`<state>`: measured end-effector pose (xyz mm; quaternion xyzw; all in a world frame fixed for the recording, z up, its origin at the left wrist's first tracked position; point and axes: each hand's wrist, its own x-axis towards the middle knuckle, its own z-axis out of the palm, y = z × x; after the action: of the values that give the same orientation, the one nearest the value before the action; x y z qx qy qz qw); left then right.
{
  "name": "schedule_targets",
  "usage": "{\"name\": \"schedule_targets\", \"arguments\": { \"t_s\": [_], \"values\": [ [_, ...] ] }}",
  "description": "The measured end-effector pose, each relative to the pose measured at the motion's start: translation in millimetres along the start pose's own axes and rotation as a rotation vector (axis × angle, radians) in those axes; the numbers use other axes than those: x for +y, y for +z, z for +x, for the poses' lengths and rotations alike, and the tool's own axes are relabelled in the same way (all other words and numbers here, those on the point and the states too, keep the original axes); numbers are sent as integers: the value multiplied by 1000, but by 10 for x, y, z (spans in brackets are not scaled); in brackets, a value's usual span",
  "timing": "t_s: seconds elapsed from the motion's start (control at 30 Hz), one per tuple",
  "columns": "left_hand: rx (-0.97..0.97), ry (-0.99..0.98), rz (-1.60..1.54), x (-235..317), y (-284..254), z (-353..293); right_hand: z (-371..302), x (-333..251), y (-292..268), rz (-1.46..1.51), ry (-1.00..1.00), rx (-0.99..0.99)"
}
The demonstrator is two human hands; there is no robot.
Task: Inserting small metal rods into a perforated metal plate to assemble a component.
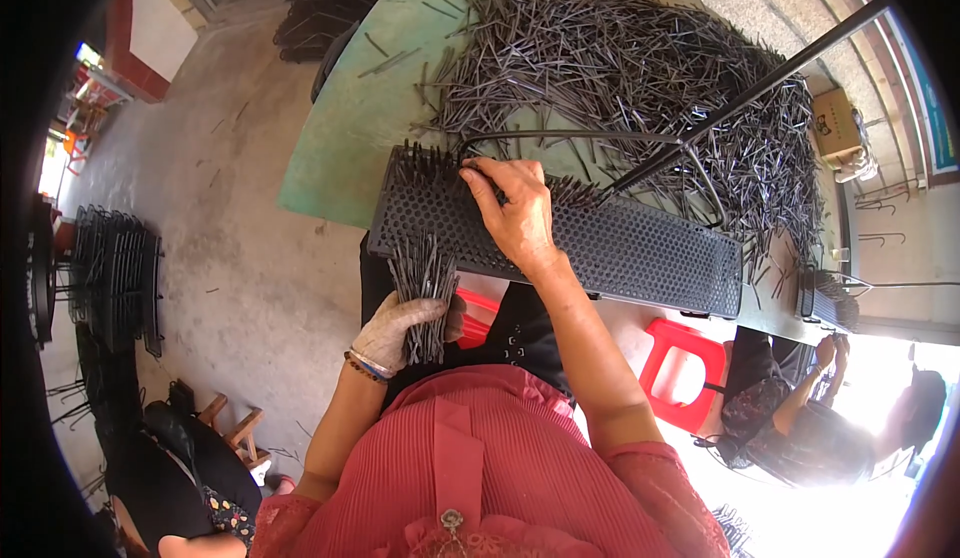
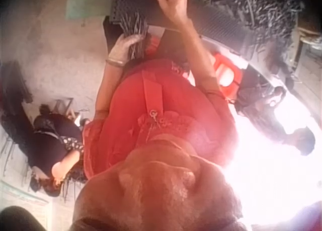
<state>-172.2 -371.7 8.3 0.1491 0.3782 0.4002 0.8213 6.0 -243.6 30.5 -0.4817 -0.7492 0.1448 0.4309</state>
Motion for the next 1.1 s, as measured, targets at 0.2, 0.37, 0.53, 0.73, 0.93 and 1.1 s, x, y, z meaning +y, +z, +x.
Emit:
{"name": "schedule_targets", "arguments": {
  "t_s": [0.2,0.37,0.53,0.73,0.93,1.1],
  "values": [
    [7,-3,-12,11,15,-1,4,54,47,-40,-50,63],
    [11,-4,-25,2,16,-6,35,27,18,-52,-132,5],
    [1,14,-32,5,48,-19,62,11,-6,-109,-187,-70],
    [-3,19,2,-6,27,-6,32,4,17,-196,-202,19],
    [10,14,21,4,71,-13,29,-31,9,-174,-186,-24],
    [13,-8,-5,7,78,-22,19,2,53,-227,-156,22]
  ]
}}
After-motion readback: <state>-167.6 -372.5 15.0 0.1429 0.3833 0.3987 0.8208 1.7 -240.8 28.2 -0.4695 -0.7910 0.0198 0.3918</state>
